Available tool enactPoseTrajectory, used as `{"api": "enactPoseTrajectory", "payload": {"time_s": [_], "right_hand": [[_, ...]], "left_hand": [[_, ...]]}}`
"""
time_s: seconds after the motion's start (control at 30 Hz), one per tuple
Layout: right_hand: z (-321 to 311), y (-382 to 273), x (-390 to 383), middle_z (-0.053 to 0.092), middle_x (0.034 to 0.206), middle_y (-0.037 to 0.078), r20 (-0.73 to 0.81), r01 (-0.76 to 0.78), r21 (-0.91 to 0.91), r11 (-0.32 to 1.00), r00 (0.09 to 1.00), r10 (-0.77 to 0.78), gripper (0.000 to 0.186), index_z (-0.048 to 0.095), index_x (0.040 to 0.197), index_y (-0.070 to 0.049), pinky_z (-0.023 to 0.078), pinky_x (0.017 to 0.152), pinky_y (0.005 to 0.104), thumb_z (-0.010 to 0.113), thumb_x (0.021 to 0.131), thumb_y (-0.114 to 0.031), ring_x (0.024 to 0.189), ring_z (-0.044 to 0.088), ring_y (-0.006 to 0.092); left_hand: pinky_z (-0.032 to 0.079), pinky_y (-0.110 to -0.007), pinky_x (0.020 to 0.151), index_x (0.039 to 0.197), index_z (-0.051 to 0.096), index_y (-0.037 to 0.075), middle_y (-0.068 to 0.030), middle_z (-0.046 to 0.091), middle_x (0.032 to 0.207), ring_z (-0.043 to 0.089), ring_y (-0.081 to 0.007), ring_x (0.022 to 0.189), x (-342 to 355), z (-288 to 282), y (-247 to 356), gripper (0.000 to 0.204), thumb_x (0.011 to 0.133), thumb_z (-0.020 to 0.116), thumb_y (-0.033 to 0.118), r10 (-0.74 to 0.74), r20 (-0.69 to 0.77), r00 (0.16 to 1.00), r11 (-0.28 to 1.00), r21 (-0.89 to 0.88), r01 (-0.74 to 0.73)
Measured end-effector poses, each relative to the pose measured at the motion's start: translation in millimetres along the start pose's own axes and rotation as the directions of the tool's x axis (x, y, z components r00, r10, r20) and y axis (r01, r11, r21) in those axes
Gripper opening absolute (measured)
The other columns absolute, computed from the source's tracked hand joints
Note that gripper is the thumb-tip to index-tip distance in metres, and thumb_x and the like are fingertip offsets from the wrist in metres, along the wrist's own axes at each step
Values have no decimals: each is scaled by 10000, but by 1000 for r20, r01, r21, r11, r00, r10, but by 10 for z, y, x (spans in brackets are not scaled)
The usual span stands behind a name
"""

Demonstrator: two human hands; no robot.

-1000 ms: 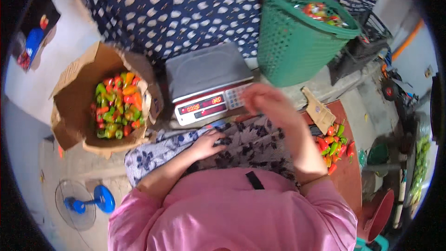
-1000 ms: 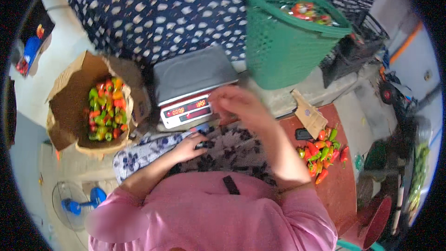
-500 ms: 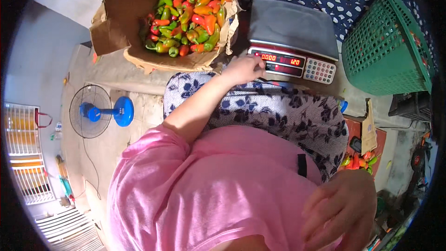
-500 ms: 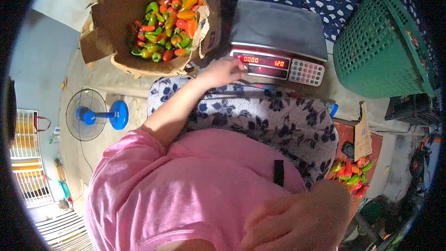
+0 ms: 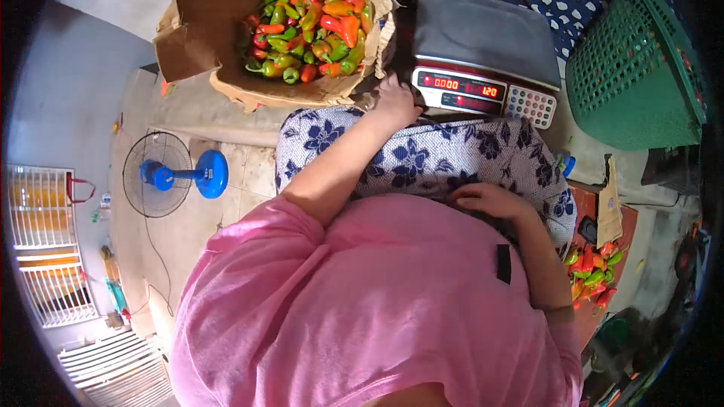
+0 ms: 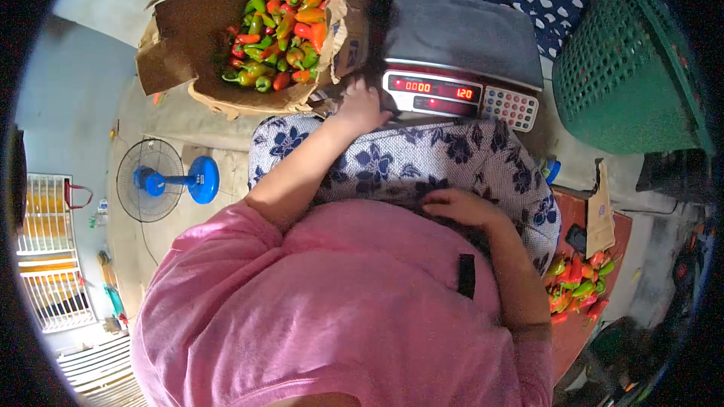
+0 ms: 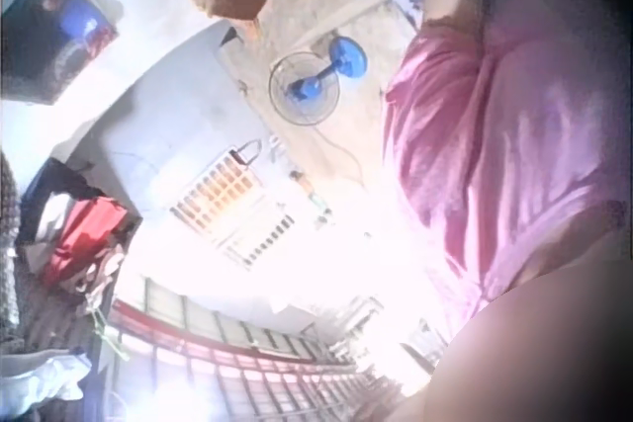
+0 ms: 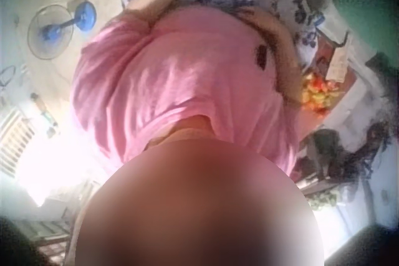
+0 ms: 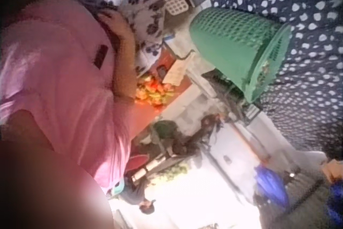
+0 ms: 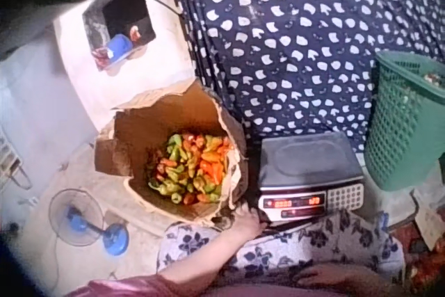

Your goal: The person weighs peppers on a digital scale and places them into small plastic bags.

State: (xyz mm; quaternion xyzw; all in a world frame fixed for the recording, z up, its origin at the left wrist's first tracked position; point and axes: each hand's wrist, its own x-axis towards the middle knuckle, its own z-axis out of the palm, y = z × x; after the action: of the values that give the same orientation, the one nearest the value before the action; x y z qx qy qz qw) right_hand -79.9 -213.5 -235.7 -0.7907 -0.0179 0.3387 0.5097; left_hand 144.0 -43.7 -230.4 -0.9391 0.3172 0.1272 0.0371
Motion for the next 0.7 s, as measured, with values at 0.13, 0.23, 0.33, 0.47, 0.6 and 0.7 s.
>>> {"api": "enactPoseTrajectory", "payload": {"time_s": [0.13,0.23,0.33,0.47,0.6,0.7], "right_hand": [[-86,156,94,640,1060,98,176,-240,410,880,967,182,401,586,1189,-17,492,830,301,541,929,-319,955,600,166],[-53,125,121,645,1035,112,137,-195,271,943,977,162,414,588,1184,-14,512,777,291,541,928,-335,893,622,161],[-65,207,178,664,968,114,109,-105,233,967,991,81,390,595,1149,7,514,769,296,532,934,-312,851,643,185],[-113,180,153,675,921,103,38,21,231,973,999,-31,346,626,1069,17,500,719,276,534,926,-285,817,644,162],[-191,-11,62,678,885,82,-347,146,288,947,937,-39,322,649,1017,4,491,704,295,556,896,-280,772,642,171],[-230,-190,-35,674,863,77,-549,65,197,978,834,55,303,643,1015,5,479,689,277,558,898,-262,748,629,158]], "left_hand": [[265,-542,1054,1220,571,18,-199,530,1272,399,-327,1265,179,108,-102,562,845,560,438,20,376,926,996,-92,16],[259,-549,1056,1204,582,18,-190,547,1252,420,-318,1250,77,43,-44,545,849,557,430,36,319,947,999,-31,-28],[253,-556,1057,1188,592,17,-182,564,1232,442,-310,1234,64,69,-14,528,852,555,423,50,237,970,999,-3,-51],[244,-566,1059,1167,606,16,-170,586,1206,472,-299,1214,17,120,5,507,856,551,413,89,135,987,996,-7,-89],[326,-547,965,1047,672,104,-106,621,1111,570,-300,1049,-92,34,157,355,846,564,377,235,151,960,972,-19,-235],[402,-451,904,1159,604,93,-134,596,1103,544,-294,1078,-401,-266,386,398,823,604,307,553,36,833,828,-142,-543]]}}
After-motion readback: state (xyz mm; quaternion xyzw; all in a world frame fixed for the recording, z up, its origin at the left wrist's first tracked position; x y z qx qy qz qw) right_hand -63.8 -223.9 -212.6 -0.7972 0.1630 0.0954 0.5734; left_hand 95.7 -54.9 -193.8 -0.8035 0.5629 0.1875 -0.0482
